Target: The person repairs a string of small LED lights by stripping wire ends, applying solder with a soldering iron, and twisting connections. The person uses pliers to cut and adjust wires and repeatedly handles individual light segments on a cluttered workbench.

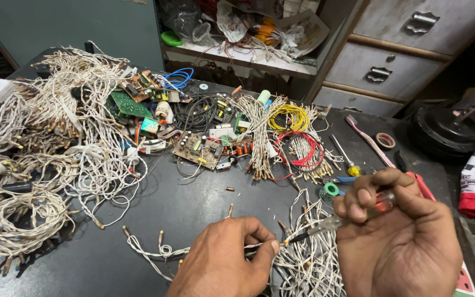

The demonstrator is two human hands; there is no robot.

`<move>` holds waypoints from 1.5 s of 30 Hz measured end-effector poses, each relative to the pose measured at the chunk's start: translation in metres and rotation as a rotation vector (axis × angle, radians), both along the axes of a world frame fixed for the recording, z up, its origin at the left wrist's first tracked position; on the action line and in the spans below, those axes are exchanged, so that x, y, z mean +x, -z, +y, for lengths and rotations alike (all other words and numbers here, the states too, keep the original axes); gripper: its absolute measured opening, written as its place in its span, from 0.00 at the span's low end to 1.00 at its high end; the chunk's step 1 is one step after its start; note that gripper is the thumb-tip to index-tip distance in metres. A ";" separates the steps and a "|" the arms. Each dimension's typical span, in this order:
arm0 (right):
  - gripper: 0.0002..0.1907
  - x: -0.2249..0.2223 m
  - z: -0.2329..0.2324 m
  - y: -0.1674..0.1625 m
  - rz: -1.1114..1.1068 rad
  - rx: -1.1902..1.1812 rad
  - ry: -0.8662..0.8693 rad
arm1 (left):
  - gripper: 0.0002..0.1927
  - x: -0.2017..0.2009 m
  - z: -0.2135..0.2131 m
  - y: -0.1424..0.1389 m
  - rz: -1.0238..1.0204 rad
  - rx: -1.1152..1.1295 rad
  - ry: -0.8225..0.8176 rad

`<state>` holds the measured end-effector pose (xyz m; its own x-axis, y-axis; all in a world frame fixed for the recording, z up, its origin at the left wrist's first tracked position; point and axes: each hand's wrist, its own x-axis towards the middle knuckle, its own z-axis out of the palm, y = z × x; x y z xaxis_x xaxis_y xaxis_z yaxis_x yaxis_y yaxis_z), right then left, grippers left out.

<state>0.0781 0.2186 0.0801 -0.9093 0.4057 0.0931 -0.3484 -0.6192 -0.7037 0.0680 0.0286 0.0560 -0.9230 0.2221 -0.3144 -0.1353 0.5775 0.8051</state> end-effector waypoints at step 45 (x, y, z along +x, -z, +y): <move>0.14 0.006 0.007 0.005 0.143 0.055 -0.096 | 0.13 -0.004 -0.003 0.009 -0.003 0.006 -0.019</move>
